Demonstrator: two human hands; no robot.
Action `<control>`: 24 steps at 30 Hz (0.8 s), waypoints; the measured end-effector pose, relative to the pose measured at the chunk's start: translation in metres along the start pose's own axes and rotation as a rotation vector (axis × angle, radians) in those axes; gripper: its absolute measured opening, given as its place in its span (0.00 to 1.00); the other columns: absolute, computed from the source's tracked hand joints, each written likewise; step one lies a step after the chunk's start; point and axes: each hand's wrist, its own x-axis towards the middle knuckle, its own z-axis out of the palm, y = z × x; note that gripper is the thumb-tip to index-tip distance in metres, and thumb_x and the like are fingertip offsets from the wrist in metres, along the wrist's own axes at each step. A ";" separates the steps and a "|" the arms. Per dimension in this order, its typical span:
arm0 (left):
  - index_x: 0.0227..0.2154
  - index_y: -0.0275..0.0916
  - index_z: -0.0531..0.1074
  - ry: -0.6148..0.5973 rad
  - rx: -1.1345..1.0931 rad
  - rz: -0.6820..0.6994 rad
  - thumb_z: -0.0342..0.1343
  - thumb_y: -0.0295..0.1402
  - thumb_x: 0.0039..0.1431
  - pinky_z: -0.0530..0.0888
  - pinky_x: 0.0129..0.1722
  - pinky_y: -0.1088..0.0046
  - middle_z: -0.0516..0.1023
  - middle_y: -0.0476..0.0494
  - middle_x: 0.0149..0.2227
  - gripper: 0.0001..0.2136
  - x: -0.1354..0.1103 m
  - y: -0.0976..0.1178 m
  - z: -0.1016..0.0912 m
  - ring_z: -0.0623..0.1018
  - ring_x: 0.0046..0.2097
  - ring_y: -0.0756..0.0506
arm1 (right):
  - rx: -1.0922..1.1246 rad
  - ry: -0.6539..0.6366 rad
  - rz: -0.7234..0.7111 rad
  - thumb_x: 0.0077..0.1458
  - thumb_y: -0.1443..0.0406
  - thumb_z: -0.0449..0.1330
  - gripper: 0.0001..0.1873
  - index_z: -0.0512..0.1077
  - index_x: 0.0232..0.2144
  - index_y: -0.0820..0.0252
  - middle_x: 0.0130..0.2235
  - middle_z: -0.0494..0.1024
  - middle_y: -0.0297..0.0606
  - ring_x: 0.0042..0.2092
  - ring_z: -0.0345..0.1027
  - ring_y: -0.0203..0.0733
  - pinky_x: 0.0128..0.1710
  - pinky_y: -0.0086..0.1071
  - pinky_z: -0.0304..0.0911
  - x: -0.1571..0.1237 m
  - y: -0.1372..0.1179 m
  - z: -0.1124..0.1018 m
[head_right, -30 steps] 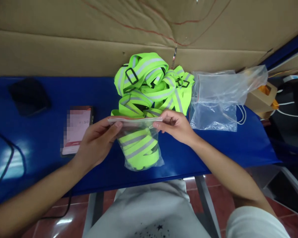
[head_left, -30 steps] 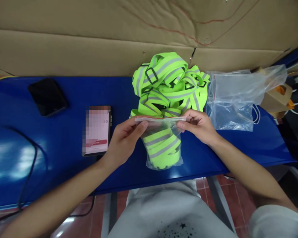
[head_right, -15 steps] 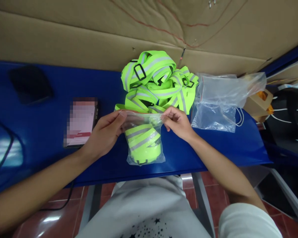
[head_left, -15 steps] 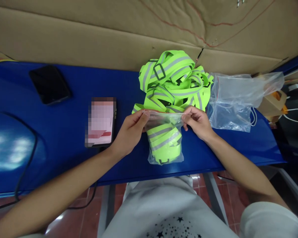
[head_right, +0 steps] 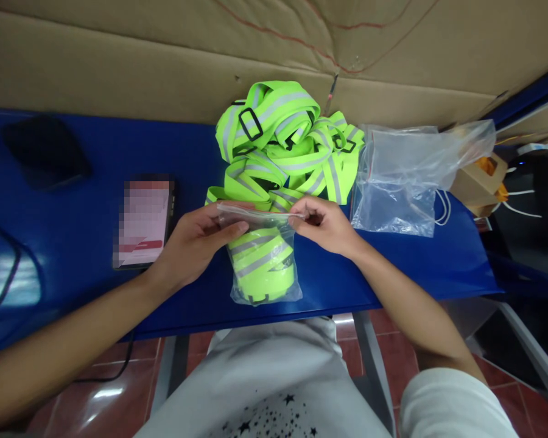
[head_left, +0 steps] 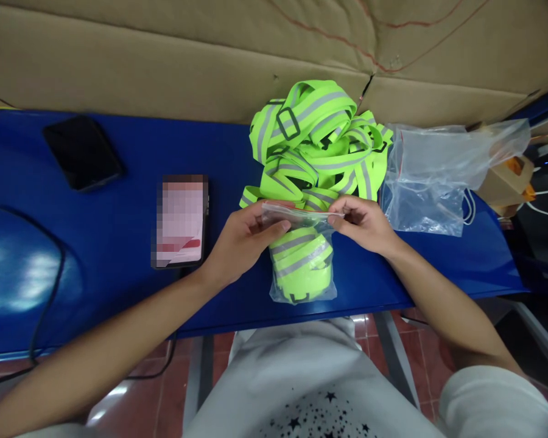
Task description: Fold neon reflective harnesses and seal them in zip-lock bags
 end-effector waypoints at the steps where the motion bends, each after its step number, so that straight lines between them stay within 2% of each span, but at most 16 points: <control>1: 0.45 0.39 0.82 -0.005 0.008 0.002 0.71 0.37 0.55 0.76 0.50 0.69 0.86 0.43 0.43 0.16 0.000 0.000 0.000 0.83 0.47 0.42 | -0.006 -0.008 0.002 0.59 0.52 0.67 0.16 0.74 0.32 0.58 0.27 0.70 0.31 0.27 0.59 0.33 0.26 0.27 0.54 -0.001 -0.001 -0.001; 4: 0.45 0.39 0.82 -0.003 0.037 0.010 0.69 0.39 0.58 0.76 0.50 0.69 0.86 0.43 0.43 0.15 0.000 -0.001 0.001 0.83 0.47 0.42 | -0.016 -0.028 -0.017 0.60 0.52 0.67 0.16 0.72 0.31 0.58 0.27 0.68 0.31 0.27 0.58 0.33 0.26 0.27 0.54 -0.002 -0.002 -0.002; 9: 0.45 0.38 0.83 -0.050 0.063 0.027 0.67 0.42 0.61 0.76 0.52 0.69 0.86 0.42 0.45 0.15 -0.001 -0.005 0.001 0.82 0.48 0.42 | -0.018 -0.128 -0.065 0.62 0.58 0.65 0.11 0.72 0.35 0.59 0.29 0.71 0.32 0.29 0.61 0.32 0.28 0.27 0.57 -0.002 -0.004 -0.001; 13: 0.47 0.38 0.82 -0.076 0.089 0.020 0.66 0.42 0.62 0.76 0.51 0.70 0.86 0.42 0.46 0.15 -0.002 -0.008 0.001 0.82 0.48 0.43 | -0.021 -0.136 -0.088 0.61 0.63 0.64 0.07 0.71 0.33 0.60 0.29 0.70 0.31 0.28 0.61 0.31 0.29 0.26 0.57 -0.003 -0.007 -0.001; 18: 0.50 0.38 0.81 -0.132 0.087 -0.002 0.63 0.42 0.65 0.76 0.54 0.70 0.85 0.42 0.48 0.16 -0.003 -0.007 0.002 0.82 0.51 0.43 | -0.038 -0.164 -0.122 0.61 0.66 0.63 0.04 0.72 0.35 0.61 0.30 0.72 0.31 0.31 0.64 0.32 0.30 0.26 0.58 -0.004 -0.009 0.000; 24: 0.52 0.37 0.80 -0.169 0.131 -0.029 0.61 0.44 0.66 0.77 0.55 0.67 0.84 0.39 0.52 0.18 -0.005 -0.006 0.003 0.82 0.53 0.40 | -0.072 -0.161 -0.137 0.60 0.67 0.62 0.04 0.71 0.33 0.61 0.29 0.71 0.30 0.30 0.63 0.31 0.30 0.25 0.58 -0.004 -0.011 0.002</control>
